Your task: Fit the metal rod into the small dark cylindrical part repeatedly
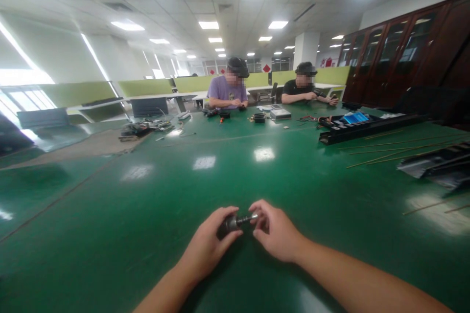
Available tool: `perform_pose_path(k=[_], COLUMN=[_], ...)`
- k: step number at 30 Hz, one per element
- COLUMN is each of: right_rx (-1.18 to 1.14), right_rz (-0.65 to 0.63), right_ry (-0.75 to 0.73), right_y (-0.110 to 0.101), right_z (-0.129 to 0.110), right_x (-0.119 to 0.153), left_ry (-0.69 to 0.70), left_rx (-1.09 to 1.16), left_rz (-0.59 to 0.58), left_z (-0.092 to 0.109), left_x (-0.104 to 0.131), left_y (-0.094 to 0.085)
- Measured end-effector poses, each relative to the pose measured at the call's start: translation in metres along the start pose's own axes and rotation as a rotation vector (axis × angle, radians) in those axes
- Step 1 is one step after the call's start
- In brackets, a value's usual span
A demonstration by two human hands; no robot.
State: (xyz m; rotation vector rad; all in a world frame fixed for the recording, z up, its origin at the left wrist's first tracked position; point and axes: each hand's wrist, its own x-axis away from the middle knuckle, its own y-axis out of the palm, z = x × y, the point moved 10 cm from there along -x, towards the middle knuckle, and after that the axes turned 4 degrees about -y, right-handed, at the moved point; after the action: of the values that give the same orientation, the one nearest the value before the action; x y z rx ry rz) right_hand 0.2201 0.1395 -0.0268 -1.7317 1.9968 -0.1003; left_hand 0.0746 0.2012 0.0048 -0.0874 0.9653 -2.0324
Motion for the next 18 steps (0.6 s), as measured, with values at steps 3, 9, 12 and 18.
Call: perform_pose_path(k=[3,9,12,18], right_rx=[0.023,0.078,0.119,0.177], right_rz=[-0.014,-0.014,-0.018,-0.005], right_ry=[-0.015,-0.096,-0.138,-0.198], right_y=[0.001,0.001,-0.001,-0.003], right_z=[-0.003,-0.01,-0.018,-0.029], right_x=[0.001,0.001,0.001,0.004], left_ry=[0.055,0.213,0.199,0.199], left_rx=[-0.014,-0.045,-0.06,-0.07], left_rz=[0.003,-0.068,-0.068,-0.058], left_z=[0.005,0.019,0.017,0.018], left_x=[0.0,0.005,0.005,0.006], left_y=[0.003,0.016,0.017,0.016])
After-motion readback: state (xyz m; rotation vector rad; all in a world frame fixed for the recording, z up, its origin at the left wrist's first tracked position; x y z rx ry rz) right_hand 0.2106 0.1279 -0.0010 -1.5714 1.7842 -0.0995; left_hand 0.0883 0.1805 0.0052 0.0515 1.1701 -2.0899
